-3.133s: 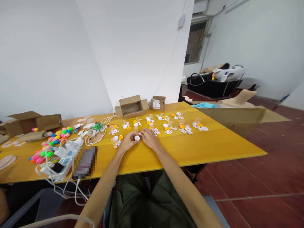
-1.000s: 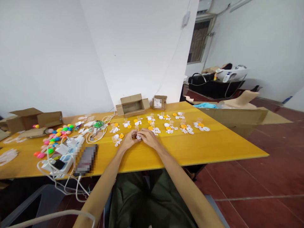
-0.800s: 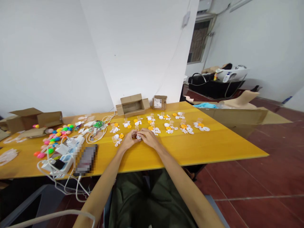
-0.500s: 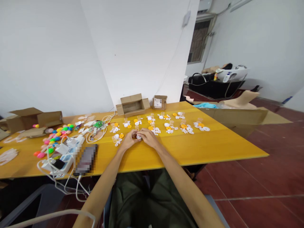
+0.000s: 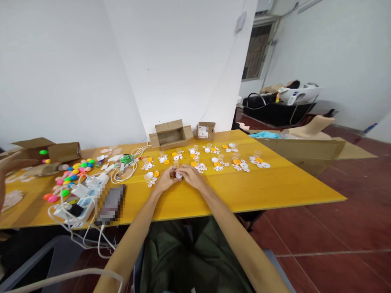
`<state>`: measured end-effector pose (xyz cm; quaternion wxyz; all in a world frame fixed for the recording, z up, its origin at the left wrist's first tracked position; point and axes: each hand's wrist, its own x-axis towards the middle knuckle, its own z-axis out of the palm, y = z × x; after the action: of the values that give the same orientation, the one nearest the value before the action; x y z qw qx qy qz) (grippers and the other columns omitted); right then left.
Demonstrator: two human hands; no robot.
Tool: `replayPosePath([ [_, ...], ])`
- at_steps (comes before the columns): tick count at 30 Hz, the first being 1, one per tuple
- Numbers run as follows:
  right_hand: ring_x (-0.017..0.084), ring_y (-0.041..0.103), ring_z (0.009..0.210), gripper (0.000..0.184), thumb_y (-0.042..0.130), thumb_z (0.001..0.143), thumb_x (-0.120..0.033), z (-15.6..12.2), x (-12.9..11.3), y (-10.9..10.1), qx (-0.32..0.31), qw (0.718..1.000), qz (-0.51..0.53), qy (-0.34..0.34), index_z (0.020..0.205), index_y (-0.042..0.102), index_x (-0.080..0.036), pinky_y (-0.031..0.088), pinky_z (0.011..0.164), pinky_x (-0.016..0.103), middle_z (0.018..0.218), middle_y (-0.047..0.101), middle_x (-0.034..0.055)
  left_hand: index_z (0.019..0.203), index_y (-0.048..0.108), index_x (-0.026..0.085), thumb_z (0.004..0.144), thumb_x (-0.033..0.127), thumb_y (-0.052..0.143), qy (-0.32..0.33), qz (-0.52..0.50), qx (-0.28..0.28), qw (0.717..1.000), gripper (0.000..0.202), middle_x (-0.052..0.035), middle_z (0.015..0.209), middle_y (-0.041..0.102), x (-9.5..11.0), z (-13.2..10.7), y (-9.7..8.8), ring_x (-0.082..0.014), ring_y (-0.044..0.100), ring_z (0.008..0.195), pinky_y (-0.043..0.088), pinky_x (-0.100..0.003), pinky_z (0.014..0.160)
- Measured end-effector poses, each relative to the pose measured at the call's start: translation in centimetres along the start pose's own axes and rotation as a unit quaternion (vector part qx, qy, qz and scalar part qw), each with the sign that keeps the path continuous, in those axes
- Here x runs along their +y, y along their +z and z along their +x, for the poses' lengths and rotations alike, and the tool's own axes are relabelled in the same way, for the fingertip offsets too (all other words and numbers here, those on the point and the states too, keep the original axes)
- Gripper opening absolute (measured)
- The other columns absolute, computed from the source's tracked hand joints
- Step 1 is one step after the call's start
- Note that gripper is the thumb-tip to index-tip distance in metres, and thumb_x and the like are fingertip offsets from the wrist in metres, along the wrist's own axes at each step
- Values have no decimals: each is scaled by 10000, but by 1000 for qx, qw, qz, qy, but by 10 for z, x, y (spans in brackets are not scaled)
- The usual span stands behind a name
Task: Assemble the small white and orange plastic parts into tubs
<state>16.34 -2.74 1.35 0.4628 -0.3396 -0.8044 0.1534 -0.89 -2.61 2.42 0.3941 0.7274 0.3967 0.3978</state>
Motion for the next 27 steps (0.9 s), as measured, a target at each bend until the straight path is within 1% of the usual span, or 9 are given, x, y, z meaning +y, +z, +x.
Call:
replayPosePath([
  [8,183,628,850,216,567,957,-207,0,0,1,11,1000,-17,8,905,769,-260,474,761,280,868,690,37,991,645,200,684,283,797,-5,7,0,1000,352,-22,945,727,3,0,0,-188,665,880,518,-323,844],
  [15,175,643,850,201,589,940,-187,0,-3,0,21,999,-20,15,899,773,-257,478,757,268,874,710,36,993,644,196,681,261,794,-5,3,-3,1000,352,-17,926,729,2,0,-1,-179,667,857,518,-321,841],
  [19,172,638,827,183,602,938,-209,0,-3,0,24,999,-23,17,883,770,-258,473,743,264,847,704,32,1010,651,198,695,287,796,-3,7,-9,1000,358,-23,942,733,1,0,-1,-185,670,879,523,-324,844],
  [27,169,633,811,170,608,937,-231,-1,-2,0,23,999,-18,17,864,759,-255,470,735,262,832,700,25,959,671,194,696,280,801,2,15,-14,1000,305,-22,920,734,1,1,-2,-186,667,865,531,-320,839],
])
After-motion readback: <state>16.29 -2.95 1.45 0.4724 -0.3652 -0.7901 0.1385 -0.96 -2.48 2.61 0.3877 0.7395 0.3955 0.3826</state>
